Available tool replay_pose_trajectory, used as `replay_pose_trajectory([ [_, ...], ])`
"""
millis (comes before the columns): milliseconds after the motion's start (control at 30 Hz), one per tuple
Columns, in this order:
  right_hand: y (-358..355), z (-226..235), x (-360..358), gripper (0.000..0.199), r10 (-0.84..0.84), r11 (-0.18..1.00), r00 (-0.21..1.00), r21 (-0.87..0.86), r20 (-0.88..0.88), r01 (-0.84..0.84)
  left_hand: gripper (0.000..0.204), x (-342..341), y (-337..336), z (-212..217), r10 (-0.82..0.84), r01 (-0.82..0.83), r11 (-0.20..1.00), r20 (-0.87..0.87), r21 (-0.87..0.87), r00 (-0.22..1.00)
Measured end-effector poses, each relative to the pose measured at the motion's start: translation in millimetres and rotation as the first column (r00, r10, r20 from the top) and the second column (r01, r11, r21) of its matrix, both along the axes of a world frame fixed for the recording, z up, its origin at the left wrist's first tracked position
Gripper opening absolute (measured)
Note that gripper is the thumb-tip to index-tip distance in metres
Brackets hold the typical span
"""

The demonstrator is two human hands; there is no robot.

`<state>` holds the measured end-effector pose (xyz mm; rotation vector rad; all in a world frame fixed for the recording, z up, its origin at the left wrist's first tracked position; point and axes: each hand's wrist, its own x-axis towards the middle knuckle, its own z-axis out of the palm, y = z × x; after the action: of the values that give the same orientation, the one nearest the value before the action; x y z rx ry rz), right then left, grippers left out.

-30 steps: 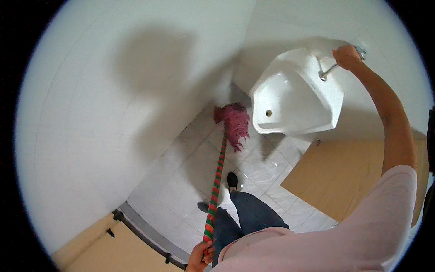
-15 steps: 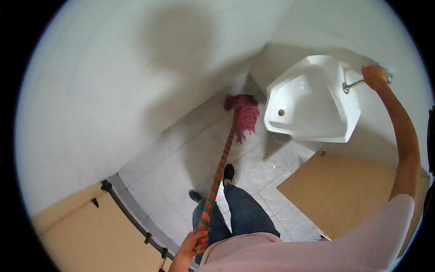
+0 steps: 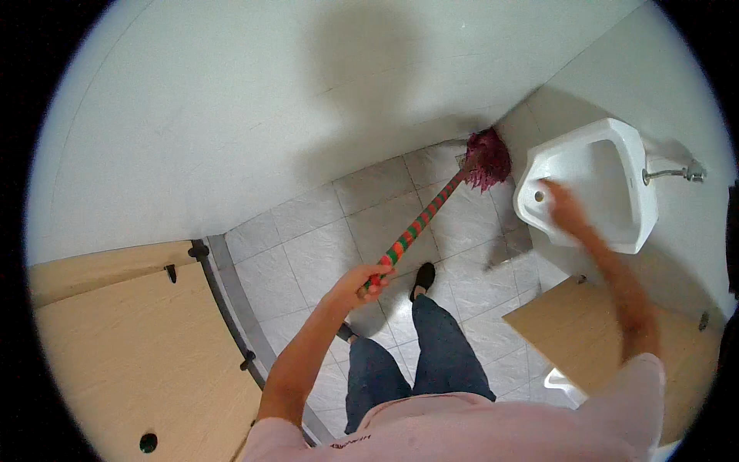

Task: The person wipes a white sink with a green cloth and then mops the tiled floor of a public restroom with a pink mop. They clean the main area and enter a toilet stall to mop the floor around a squat toilet.

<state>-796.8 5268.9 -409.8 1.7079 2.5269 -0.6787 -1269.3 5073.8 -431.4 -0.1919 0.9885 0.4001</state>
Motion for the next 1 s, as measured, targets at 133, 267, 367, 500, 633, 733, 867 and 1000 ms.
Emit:
replay_pose_trajectory([
  [133,-134.4,-90.8,-246.3,0.087,0.231,0.972,0.941,0.012,-0.246,-0.235,0.030,-91.2,-88.0,26.3,0.081,-0.082,0.996,-0.056,-0.022,0.995],
  [267,-241.9,-155.3,-419.3,0.038,0.338,0.938,0.901,0.028,-0.273,-0.344,0.034,-184.6,-226.0,76.5,0.131,-0.149,0.984,-0.173,-0.093,0.976],
  [367,-365.8,-135.8,-513.4,0.036,0.299,0.942,0.760,0.049,-0.576,-0.333,0.029,-245.3,-348.2,137.5,0.100,-0.175,0.969,-0.367,-0.177,0.925],
  [500,-511.3,-102.1,-644.6,0.026,0.462,0.752,0.587,-0.059,-0.665,-0.657,0.028,-266.6,-479.0,266.4,-0.045,0.027,0.999,-0.932,-0.037,0.358],
  [633,-554.9,-58.0,-738.6,0.033,0.528,0.466,0.454,-0.202,-0.718,-0.861,0.036,-257.5,-496.3,306.1,-0.133,0.281,0.846,-0.691,-0.452,-0.710],
  [733,-558.5,-50.6,-748.4,0.034,0.518,0.473,0.404,-0.141,-0.754,-0.870,0.044,-247.0,-475.5,307.7,-0.033,0.236,0.857,-0.507,-0.458,-0.862],
  [867,-554.0,-49.9,-705.4,0.037,0.400,0.636,0.484,-0.145,-0.778,-0.758,0.047,-227.2,-462.6,310.1,0.168,0.404,0.841,-0.537,-0.360,-0.827],
  [1000,-504.3,-51.6,-618.3,0.026,0.324,0.728,0.565,-0.182,-0.759,-0.661,0.039,-197.5,-440.0,295.8,0.250,0.490,0.847,-0.661,-0.204,-0.707],
])
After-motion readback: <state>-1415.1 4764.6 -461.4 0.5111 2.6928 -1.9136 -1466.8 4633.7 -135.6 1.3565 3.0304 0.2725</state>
